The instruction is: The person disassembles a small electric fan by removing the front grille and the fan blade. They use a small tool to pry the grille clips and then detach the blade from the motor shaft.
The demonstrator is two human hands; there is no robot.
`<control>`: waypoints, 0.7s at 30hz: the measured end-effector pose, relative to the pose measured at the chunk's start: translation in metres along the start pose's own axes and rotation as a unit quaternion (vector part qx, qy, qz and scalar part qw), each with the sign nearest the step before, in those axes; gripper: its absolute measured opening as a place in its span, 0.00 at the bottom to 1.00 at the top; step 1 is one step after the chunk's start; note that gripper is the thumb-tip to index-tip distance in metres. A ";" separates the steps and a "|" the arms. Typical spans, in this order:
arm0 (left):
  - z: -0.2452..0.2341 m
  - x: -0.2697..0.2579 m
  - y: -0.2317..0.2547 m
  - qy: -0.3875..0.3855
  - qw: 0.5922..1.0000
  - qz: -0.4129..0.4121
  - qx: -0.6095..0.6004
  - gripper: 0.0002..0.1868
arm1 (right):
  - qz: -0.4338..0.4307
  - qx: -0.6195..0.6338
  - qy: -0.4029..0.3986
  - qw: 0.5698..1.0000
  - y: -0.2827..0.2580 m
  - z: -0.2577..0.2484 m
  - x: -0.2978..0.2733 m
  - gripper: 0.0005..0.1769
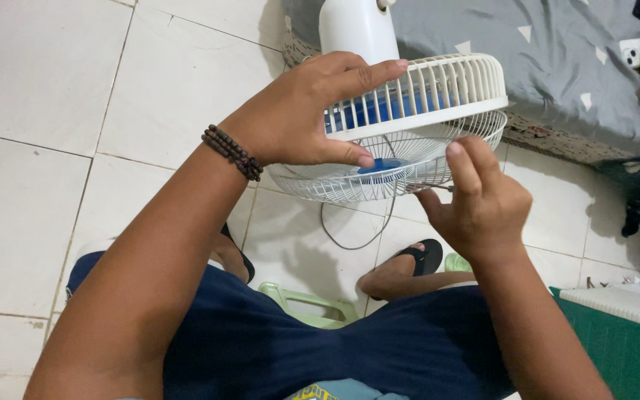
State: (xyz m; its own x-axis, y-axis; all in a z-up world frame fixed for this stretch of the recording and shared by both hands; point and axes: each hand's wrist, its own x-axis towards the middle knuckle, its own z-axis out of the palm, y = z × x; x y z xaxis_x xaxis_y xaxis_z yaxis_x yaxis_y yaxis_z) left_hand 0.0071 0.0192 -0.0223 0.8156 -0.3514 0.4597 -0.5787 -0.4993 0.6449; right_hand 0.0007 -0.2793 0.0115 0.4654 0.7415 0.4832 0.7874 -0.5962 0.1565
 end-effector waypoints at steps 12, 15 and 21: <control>-0.003 -0.001 0.006 0.018 0.998 0.031 0.045 0.53 | -0.016 -0.022 -0.208 0.978 0.003 -0.046 0.069 0.27; -0.009 -0.003 0.006 0.014 0.999 -0.002 0.051 0.55 | -0.035 -0.046 -0.233 0.971 -0.006 -0.048 0.071 0.26; -0.012 0.001 0.020 0.085 0.986 0.025 0.142 0.48 | 0.014 -0.047 -0.197 0.979 -0.004 -0.046 0.068 0.29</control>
